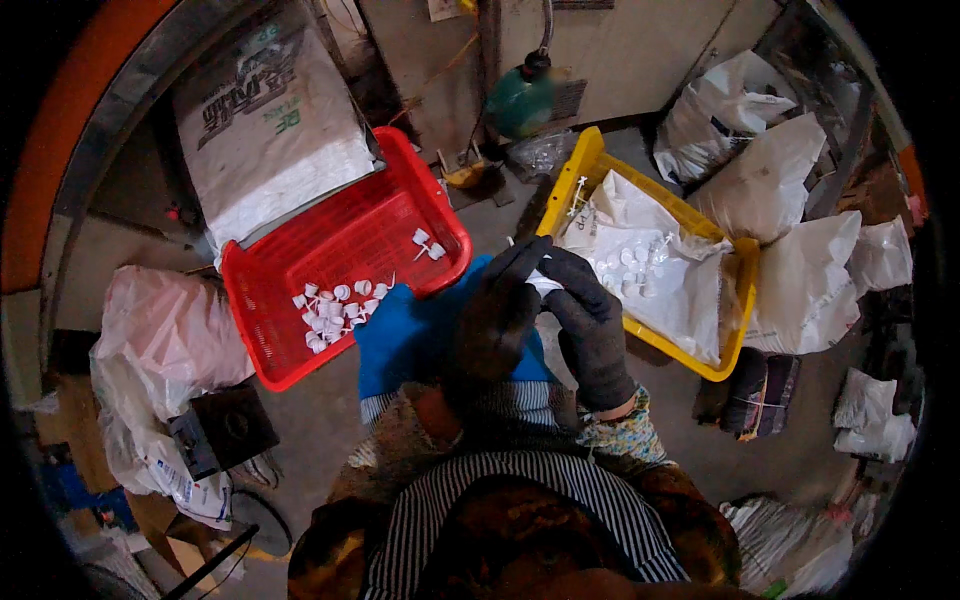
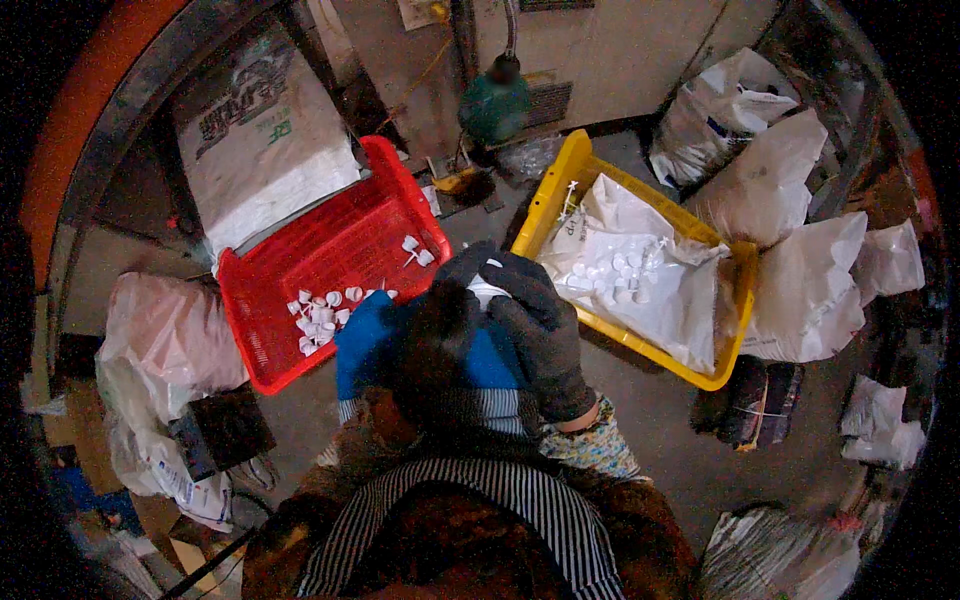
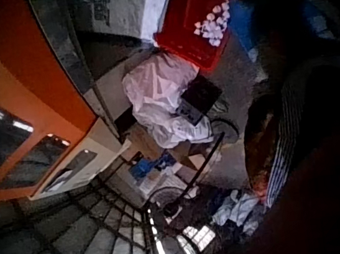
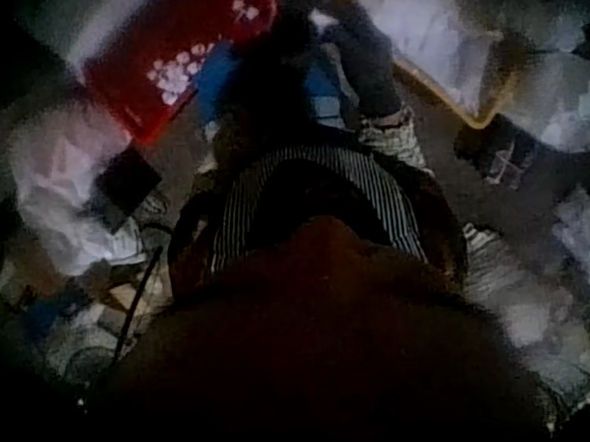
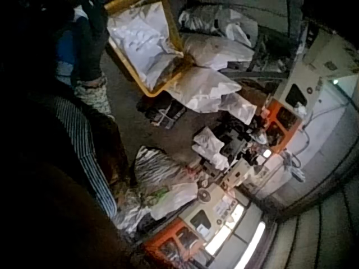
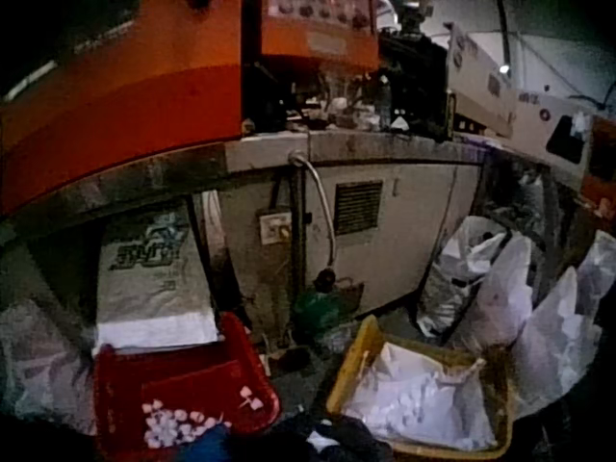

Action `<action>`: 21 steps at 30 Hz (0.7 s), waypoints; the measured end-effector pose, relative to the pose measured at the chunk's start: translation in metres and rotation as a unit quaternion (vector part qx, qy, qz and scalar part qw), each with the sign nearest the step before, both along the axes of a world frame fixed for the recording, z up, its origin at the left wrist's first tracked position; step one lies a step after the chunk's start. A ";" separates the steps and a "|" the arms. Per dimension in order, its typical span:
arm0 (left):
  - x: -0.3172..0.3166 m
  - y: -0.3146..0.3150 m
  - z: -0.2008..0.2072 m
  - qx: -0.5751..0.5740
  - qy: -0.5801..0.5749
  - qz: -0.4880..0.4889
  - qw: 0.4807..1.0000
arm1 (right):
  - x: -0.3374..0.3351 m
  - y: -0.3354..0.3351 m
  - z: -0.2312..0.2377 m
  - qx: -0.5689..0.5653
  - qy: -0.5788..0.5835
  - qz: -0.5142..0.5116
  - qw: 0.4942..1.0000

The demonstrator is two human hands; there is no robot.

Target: The person picks up white plastic components from a red basket and assembles them by hand. They then place the assembled parts into a yellow basket. The person repeats this process for multiple items.

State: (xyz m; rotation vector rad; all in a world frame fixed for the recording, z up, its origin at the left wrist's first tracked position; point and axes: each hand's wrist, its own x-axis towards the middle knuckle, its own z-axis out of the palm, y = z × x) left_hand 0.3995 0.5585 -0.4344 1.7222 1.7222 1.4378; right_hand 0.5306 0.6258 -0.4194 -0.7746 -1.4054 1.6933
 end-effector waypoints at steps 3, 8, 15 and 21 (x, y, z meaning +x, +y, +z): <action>0.016 0.002 0.000 0.018 -0.139 0.041 0.989 | -0.002 -0.002 -0.001 0.105 -0.026 0.018 0.994; 0.024 0.006 0.000 0.056 -0.189 0.071 0.978 | -0.007 -0.013 -0.002 0.085 0.033 -0.003 0.996; 0.031 0.004 -0.024 0.002 -0.290 0.081 0.953 | -0.016 -0.022 -0.008 0.010 -0.016 -0.085 0.996; 0.034 0.018 -0.030 0.051 -0.226 0.096 0.968 | -0.019 -0.014 -0.022 0.050 -0.027 -0.102 0.993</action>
